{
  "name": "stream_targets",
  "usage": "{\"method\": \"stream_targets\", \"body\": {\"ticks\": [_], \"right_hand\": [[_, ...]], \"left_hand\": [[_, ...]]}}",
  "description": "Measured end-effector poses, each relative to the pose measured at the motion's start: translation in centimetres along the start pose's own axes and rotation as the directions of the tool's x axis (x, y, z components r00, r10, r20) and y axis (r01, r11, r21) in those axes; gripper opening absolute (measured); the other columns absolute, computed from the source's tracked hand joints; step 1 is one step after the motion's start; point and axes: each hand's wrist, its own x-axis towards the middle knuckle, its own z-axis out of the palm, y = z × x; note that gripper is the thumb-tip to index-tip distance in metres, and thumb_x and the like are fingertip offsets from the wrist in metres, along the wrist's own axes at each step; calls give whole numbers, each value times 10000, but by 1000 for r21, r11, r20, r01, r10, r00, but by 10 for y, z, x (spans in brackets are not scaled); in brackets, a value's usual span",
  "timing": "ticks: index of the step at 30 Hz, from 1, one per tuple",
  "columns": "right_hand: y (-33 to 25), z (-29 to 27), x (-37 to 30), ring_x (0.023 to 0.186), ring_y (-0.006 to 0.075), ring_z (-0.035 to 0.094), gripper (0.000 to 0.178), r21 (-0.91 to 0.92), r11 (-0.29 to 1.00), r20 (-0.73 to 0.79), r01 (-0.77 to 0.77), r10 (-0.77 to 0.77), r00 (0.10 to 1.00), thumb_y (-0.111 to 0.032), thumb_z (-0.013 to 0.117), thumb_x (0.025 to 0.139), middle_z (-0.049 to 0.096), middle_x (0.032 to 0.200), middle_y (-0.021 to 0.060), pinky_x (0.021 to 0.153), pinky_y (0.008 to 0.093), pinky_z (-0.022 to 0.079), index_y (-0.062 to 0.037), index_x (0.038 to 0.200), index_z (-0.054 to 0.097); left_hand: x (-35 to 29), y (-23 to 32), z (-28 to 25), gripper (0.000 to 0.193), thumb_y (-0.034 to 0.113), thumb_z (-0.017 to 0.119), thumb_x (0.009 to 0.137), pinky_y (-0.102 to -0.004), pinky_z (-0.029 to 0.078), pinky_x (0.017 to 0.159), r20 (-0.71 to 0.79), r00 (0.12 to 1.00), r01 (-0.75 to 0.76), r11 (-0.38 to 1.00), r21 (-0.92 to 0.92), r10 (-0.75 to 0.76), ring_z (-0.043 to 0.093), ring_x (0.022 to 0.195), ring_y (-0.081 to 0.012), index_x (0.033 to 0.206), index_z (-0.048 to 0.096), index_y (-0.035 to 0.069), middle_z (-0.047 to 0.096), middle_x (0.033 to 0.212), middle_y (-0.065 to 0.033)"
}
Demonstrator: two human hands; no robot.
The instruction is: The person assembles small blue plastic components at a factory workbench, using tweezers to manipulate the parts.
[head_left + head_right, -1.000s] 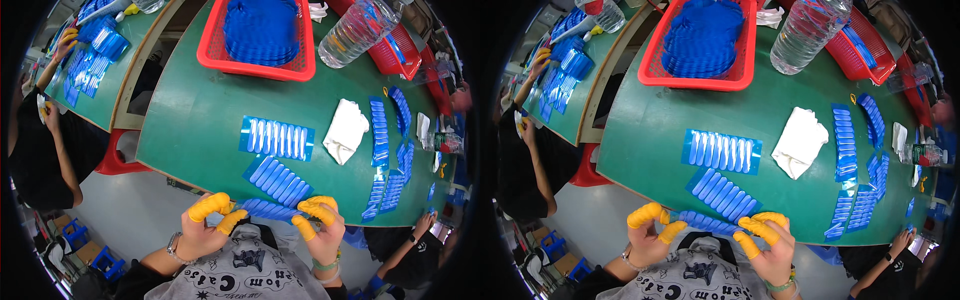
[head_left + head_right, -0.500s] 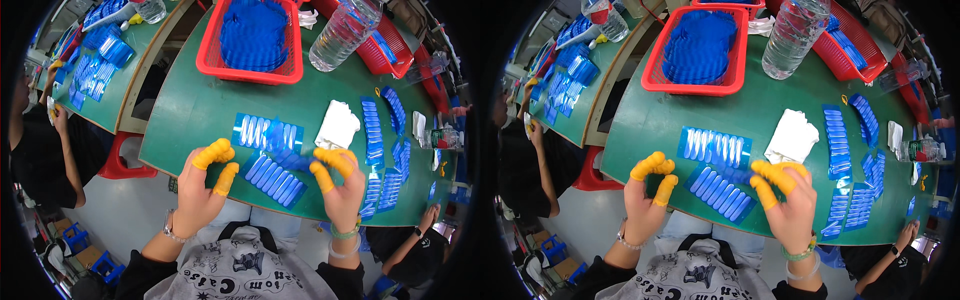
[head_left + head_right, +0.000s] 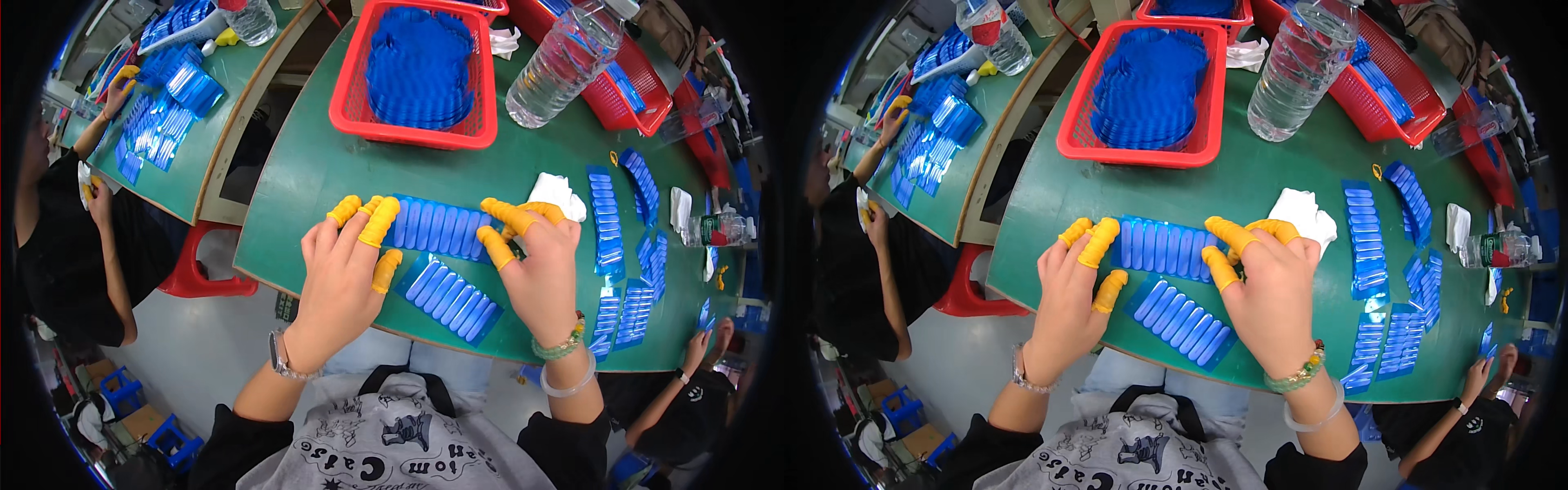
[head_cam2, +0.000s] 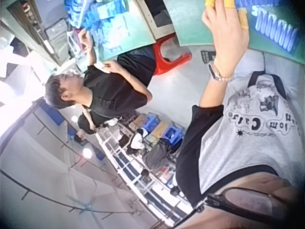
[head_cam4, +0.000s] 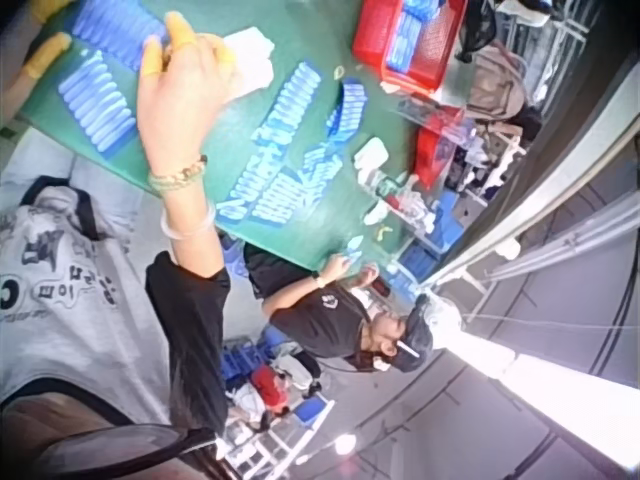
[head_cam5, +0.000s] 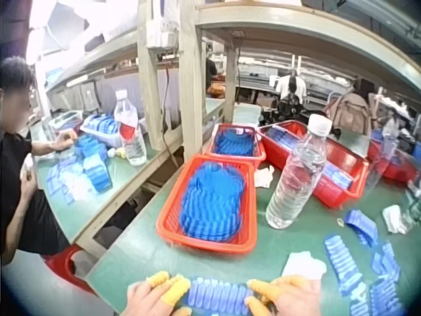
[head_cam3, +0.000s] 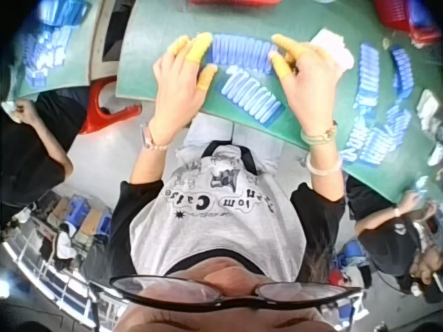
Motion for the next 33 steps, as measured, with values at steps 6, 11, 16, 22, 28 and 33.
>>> {"method": "stream_targets", "body": {"ticks": [6, 11, 16, 22, 28, 33], "right_hand": [[0, -8, -4, 855, 208, 558, 270, 43, 997, -98, 63, -59, 993, -147, 741, 712, 594, 732, 20, 758, 349, 310, -118, 976, 693], [7, -26, -47, 850, 204, 574, 287, 63, 998, -161, -25, 35, 986, -137, 758, 691, 604, 728, 22, 733, 343, 318, -111, 969, 691], [21, -44, -110, 853, 189, 570, 298, 189, 920, -238, -342, 381, 893, -118, 759, 693, 622, 739, 17, 749, 331, 321, -89, 981, 685], [31, -65, -156, 865, 180, 548, 332, -64, 812, -387, -580, 516, 764, -164, 763, 711, 624, 705, 4, 806, 361, 297, -44, 1008, 678], [34, -59, -164, 826, 181, 520, 394, -203, 776, -359, -597, 508, 783, -203, 760, 721, 517, 601, -33, 783, 363, 276, -37, 1064, 661], [38, -59, -161, 833, 181, 499, 415, -180, 804, -378, -567, 476, 794, -195, 746, 737, 473, 576, -46, 787, 362, 268, -44, 1109, 641]], "left_hand": [[0, 5, -5, 574, 20, 679, 773, -391, 380, 916, -22, 997, 62, 970, -234, -69, 512, 1081, -288, 1295, 439, 30, 531, 1177, -148], [-2, 19, 4, 552, -28, 712, 744, -299, 482, 749, -136, 984, -1, 756, -655, -116, 591, 809, -207, 1248, 492, 21, 606, 900, -89], [10, 74, 5, 529, -9, 716, 744, -315, 493, 751, 17, 999, -22, 700, -713, 49, 613, 830, -233, 1232, 518, 42, 642, 934, -112], [27, 122, 24, 512, 36, 722, 738, -384, 446, 861, 23, 947, -244, 764, -597, 320, 562, 985, -310, 1202, 504, 36, 611, 1124, -127], [16, 118, 19, 477, 18, 697, 755, -351, 446, 840, 50, 964, -199, 835, -513, 260, 567, 958, -290, 1191, 503, 21, 607, 1115, -130], [0, 99, 14, 358, 10, 649, 812, -328, 447, 821, 43, 994, -57, 806, -589, 102, 571, 912, -223, 1145, 519, 18, 629, 1035, -119]]}}
